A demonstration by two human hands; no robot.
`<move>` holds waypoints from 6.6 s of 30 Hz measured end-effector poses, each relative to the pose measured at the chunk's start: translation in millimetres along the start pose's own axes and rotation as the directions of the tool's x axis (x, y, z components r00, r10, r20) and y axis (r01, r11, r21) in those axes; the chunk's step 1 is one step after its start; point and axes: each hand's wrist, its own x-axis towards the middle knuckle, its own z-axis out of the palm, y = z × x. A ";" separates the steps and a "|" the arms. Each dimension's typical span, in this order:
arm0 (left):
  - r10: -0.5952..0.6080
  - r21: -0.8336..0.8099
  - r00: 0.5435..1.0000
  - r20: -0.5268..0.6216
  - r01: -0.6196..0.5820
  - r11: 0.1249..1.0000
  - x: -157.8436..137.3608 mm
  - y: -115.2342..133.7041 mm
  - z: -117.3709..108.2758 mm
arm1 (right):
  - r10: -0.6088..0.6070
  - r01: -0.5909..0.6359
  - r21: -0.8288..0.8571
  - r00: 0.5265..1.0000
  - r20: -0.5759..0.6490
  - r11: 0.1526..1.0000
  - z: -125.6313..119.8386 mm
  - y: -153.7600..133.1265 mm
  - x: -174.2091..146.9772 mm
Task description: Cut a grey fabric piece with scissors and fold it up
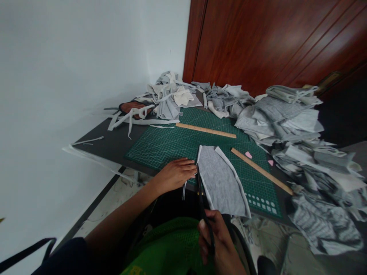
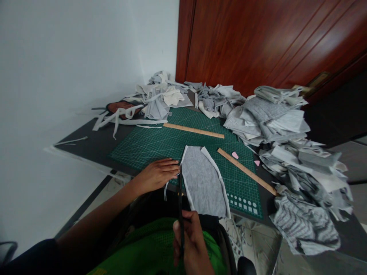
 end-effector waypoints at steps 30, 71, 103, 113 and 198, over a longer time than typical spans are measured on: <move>-0.149 -0.032 0.985 0.088 0.153 0.988 6.1 -1.4 -7.5 | 0.108 -0.102 -0.078 0.991 0.080 0.992 -16.6 -16.8 -10.1; -0.150 0.062 0.988 0.021 0.149 0.987 3.8 6.3 -1.0 | 0.183 -0.187 -0.046 0.980 -0.078 0.981 -14.3 -38.0 -21.1; -0.140 0.071 0.990 0.011 0.139 0.988 3.3 6.1 -1.6 | 0.079 -0.079 -0.022 0.997 -0.003 0.997 -14.2 -34.6 8.0; -0.147 0.071 0.989 0.008 0.146 0.987 3.3 7.1 -1.1 | 0.052 -0.048 -0.111 0.998 0.032 0.993 -16.3 -31.0 9.6; -0.165 0.078 0.979 0.122 0.156 0.985 17.0 -2.9 0.6 | 0.026 -0.026 0.004 0.995 -0.094 1.000 -110.0 -53.5 -33.6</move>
